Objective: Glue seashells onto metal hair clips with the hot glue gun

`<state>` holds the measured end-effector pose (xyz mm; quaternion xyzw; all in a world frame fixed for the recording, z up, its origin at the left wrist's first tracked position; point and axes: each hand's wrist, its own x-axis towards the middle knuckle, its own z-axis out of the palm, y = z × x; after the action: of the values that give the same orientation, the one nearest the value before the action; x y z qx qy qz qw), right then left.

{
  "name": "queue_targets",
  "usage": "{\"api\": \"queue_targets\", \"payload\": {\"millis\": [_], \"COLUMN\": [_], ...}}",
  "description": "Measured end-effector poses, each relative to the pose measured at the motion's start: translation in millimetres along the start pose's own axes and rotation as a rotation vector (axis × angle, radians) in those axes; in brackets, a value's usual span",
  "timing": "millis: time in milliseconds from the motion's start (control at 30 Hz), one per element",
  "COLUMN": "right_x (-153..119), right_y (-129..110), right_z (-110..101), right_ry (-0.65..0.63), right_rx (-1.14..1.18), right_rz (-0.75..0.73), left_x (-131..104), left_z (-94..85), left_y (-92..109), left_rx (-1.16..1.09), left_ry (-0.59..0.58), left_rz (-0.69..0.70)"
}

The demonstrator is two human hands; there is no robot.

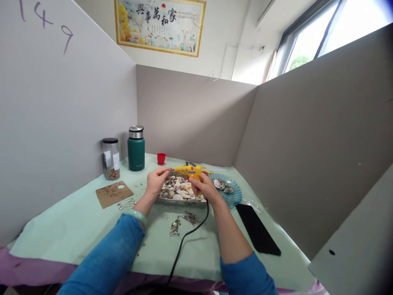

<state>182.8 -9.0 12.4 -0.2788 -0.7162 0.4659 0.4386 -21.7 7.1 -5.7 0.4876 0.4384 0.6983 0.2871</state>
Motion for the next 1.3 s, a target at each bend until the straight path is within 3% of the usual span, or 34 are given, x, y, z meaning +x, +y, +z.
{"api": "queue_targets", "payload": {"millis": [1300], "right_x": [-2.7], "right_y": [-7.8], "right_z": [5.1], "right_ry": [0.058], "right_rx": [-0.060], "right_rz": [0.014], "left_x": [2.6], "left_z": [-1.6], "left_y": [-4.6], "left_rx": [-0.036], "left_ry": [0.001], "left_rz": [-0.061]}}
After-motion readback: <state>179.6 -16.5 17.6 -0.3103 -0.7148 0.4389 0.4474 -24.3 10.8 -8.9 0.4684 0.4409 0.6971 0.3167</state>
